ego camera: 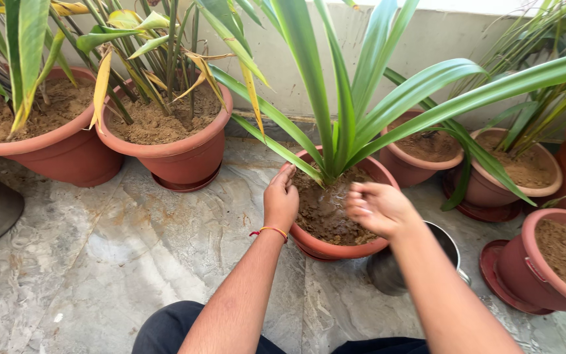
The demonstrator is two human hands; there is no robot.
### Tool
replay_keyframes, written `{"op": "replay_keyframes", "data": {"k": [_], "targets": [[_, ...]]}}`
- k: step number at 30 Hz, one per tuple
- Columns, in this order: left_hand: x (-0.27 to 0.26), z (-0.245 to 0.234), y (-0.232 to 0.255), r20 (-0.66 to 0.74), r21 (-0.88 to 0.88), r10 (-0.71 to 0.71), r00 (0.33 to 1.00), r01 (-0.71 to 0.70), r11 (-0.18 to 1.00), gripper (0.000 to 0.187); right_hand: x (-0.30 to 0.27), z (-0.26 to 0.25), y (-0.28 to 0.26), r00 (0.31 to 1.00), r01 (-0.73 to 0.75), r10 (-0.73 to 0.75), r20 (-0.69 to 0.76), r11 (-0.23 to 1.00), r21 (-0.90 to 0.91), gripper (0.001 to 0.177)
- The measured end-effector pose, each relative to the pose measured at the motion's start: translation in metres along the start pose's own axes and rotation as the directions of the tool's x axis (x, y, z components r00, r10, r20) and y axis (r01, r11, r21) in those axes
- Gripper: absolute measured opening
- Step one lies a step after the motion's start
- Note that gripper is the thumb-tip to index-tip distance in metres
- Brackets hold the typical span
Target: The person waters a potted plant by scooping water from a metal pitcher with their hands and pouring it into the soil. They then press the soil around the plant base with both hands to settle it.
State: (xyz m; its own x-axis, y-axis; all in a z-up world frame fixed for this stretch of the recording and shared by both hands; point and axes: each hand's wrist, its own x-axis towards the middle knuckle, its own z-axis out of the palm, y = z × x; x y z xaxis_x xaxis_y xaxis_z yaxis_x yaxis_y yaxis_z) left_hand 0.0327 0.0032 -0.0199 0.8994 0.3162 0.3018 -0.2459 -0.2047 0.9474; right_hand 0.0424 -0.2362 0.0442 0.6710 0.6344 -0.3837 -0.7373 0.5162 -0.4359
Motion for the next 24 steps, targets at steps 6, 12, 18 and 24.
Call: {"op": "replay_keyframes", "data": {"k": [6, 12, 18, 24], "targets": [[0.015, 0.004, -0.043, 0.042, -0.688, -0.128, 0.991, 0.122, 0.715, 0.042, 0.1, 0.049, 0.022, 1.0, -0.029, 0.029, -0.011, 0.999, -0.044, 0.023], [0.009, -0.003, -0.042, 0.025, -0.506, -0.15, 0.988, 0.142, 0.851, 0.046, 0.144, 0.042, 0.028, 0.994, -0.102, 0.094, -0.054, 0.978, -0.179, 0.027], [0.011, 0.002, -0.049, 0.054, -0.637, -0.121, 0.991, 0.127, 0.76, 0.045, 0.114, 0.034, 0.033, 0.955, -0.261, 0.189, -0.23, 0.902, -0.345, 0.032], [0.007, -0.002, -0.031, 0.059, -0.632, -0.119, 0.991, 0.129, 0.764, 0.044, 0.116, 0.054, 0.034, 0.972, -0.178, 0.094, -0.216, 0.895, -0.41, 0.034]]}}
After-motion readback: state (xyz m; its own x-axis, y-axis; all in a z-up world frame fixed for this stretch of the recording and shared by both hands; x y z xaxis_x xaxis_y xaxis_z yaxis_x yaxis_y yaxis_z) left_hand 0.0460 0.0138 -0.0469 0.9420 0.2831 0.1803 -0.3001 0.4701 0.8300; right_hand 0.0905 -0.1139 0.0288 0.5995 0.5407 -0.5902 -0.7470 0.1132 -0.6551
